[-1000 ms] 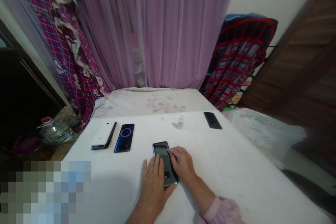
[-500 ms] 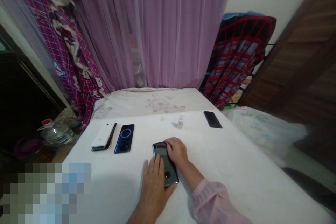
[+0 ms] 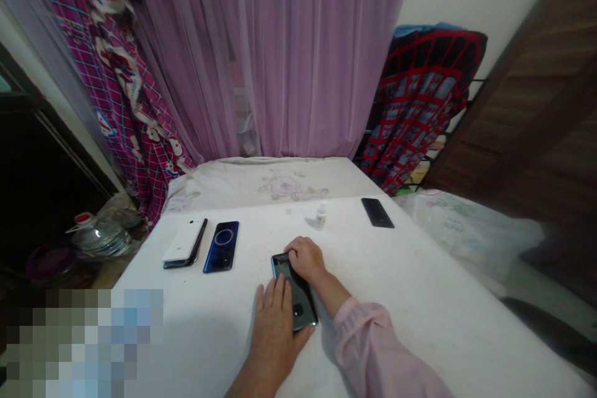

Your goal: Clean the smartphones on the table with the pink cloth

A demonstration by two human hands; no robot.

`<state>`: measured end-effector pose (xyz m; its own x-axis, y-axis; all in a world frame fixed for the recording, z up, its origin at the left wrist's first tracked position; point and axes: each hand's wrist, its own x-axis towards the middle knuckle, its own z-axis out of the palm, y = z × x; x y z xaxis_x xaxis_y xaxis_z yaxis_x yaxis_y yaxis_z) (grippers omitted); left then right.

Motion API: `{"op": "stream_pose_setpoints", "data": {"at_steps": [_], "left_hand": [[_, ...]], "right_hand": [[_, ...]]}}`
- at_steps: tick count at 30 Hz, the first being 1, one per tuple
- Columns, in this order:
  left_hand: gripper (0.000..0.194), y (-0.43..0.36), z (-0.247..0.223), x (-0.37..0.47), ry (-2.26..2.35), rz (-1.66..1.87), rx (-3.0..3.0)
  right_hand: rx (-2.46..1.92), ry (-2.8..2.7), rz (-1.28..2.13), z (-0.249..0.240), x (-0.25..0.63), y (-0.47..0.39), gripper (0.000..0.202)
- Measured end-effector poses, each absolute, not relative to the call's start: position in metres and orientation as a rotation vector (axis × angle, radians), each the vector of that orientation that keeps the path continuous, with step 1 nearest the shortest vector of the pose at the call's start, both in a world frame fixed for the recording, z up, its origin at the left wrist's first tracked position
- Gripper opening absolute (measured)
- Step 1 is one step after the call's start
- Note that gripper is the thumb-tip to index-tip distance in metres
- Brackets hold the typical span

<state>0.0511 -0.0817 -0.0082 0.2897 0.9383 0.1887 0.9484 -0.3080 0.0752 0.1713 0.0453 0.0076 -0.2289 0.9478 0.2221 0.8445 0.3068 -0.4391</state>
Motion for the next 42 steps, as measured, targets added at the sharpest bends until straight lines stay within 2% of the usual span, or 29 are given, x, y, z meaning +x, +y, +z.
{"op": "stream_pose_setpoints", "data": {"at_steps": [17,30,42], "left_hand": [[0.075,-0.082,-0.003,0.053,-1.862,-0.264,-2.506],[0.074,-0.083,0.002,0.054,-1.908,-0.285,-2.530],[0.073,-0.084,0.014,0.057,-1.964,-0.227,-2.526]], "right_hand": [[-1.500,-2.360,0.343,0.017,0.154,0.046,0.030],[-1.547,-2.248,0.339,0.014,0.181,0.043,0.029],[-1.464,-2.318,0.340,0.014,0.164,0.043,0.029]]}}
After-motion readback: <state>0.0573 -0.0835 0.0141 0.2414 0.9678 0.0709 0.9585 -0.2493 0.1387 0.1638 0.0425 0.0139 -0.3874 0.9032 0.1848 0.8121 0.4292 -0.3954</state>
